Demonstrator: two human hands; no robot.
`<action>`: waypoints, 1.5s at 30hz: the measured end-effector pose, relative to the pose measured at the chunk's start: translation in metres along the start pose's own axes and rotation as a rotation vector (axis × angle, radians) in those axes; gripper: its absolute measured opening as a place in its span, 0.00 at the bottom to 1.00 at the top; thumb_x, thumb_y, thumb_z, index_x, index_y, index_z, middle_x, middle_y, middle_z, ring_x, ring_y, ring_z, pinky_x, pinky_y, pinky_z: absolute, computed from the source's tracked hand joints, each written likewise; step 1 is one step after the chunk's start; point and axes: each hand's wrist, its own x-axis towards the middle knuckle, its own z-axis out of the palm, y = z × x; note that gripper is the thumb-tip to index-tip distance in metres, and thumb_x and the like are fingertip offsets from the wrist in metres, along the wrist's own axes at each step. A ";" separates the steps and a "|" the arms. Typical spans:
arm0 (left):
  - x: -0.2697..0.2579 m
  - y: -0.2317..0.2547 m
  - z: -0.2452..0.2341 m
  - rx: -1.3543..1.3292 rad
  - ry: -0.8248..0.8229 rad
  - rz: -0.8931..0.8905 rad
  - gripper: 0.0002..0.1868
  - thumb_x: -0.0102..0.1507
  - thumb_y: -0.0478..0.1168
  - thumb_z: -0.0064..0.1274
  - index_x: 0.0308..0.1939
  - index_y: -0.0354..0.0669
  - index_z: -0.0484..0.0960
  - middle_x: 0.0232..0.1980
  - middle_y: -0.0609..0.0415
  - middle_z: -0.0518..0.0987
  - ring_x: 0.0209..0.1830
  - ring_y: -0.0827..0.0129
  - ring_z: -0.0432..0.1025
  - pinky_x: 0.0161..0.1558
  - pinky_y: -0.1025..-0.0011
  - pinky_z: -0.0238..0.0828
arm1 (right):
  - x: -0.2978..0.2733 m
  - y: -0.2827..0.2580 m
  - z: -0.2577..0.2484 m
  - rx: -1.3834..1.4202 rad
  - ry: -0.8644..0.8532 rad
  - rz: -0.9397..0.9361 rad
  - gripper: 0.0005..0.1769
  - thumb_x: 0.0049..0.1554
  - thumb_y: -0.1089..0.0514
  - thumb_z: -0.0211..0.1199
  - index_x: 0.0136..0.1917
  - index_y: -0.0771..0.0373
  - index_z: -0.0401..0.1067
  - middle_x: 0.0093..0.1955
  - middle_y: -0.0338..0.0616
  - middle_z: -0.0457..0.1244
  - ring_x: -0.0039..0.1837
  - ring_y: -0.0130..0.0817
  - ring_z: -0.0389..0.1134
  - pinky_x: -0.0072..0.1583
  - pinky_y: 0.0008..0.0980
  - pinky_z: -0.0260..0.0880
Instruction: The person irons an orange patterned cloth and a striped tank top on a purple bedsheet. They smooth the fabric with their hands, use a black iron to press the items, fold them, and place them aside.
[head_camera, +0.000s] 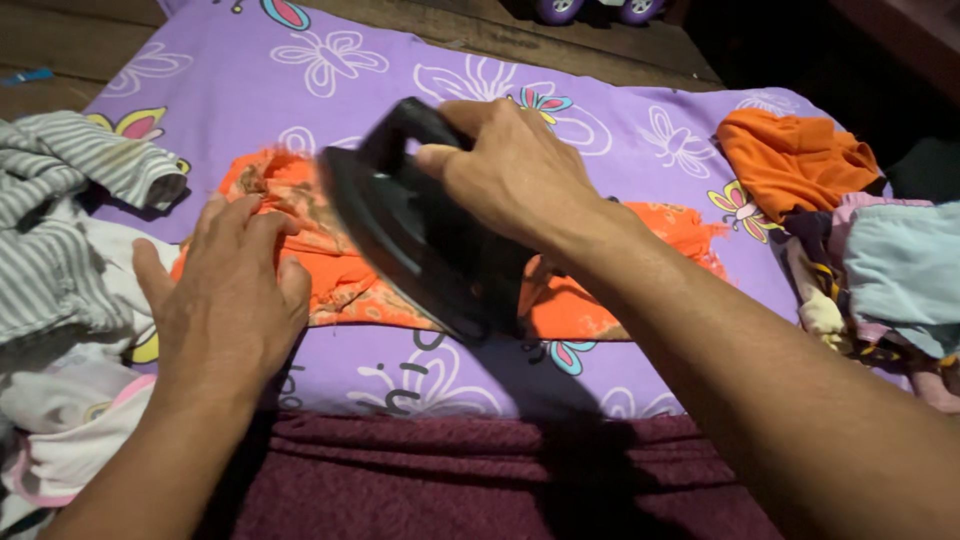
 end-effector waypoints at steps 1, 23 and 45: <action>0.001 0.000 0.000 0.004 0.000 0.005 0.20 0.62 0.41 0.48 0.59 0.47 0.79 0.70 0.51 0.70 0.77 0.63 0.57 0.68 0.27 0.40 | 0.002 0.004 -0.002 0.004 0.015 0.053 0.24 0.54 0.42 0.60 0.61 0.50 0.77 0.51 0.47 0.72 0.55 0.45 0.74 0.59 0.46 0.69; 0.000 -0.004 0.004 0.027 -0.004 0.048 0.21 0.64 0.43 0.47 0.60 0.45 0.77 0.71 0.51 0.69 0.78 0.63 0.57 0.66 0.24 0.40 | -0.033 0.135 -0.072 0.227 0.091 0.134 0.18 0.57 0.52 0.64 0.59 0.60 0.79 0.36 0.39 0.64 0.37 0.28 0.62 0.41 0.31 0.61; 0.004 -0.017 0.003 -0.092 0.032 0.057 0.24 0.60 0.45 0.55 0.60 0.44 0.78 0.70 0.46 0.69 0.75 0.56 0.60 0.67 0.30 0.45 | -0.007 0.025 -0.009 0.133 0.017 -0.009 0.26 0.53 0.47 0.64 0.64 0.50 0.77 0.40 0.42 0.70 0.38 0.30 0.69 0.42 0.34 0.68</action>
